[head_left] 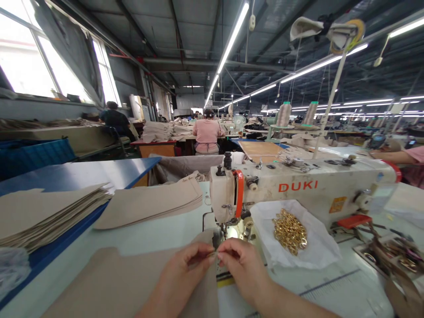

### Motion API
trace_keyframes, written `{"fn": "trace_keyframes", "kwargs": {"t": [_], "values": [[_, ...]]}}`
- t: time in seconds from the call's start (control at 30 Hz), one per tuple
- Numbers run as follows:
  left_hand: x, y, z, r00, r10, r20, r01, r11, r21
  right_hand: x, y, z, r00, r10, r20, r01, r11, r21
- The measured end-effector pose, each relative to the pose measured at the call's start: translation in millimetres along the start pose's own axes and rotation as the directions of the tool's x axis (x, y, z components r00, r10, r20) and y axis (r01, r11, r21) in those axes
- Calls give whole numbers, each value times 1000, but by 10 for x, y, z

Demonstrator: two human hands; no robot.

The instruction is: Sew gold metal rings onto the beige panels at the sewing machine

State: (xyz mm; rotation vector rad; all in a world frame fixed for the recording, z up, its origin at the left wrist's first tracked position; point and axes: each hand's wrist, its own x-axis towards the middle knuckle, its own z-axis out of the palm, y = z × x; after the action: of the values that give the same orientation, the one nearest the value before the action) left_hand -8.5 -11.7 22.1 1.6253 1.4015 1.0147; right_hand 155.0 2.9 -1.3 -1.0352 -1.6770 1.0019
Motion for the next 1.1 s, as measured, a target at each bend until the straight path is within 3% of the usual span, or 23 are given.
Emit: {"fn": "trace_keyframes", "kwargs": {"t": [0.1,0.17,0.27,0.37,0.53,0.83,1.1], "values": [[75,64,-135,999,40,-28,-38,997,72,3,-20,-10,1000,9,-10,-9,1000,-24],[129,38,-234,993,87,-74,-67,969,239,-3,-33,-15,1000,19,-13,-19,1000,-22],[148,-142,-314,965,257,-47,-190,816,547,-26,-43,-15,999,35,6,-35,999,-2],[78,-371,-287,919,388,68,-328,659,676,-45,-38,-15,991,120,56,-123,991,50],[-99,-466,-161,896,434,92,-365,606,707,37,-45,-21,932,339,128,-353,930,107],[-227,-451,-125,901,428,70,-337,588,735,296,-100,110,865,467,186,-481,876,36],[-78,-274,-26,862,487,144,-462,635,619,370,-151,97,836,507,211,-513,858,-33]]}}
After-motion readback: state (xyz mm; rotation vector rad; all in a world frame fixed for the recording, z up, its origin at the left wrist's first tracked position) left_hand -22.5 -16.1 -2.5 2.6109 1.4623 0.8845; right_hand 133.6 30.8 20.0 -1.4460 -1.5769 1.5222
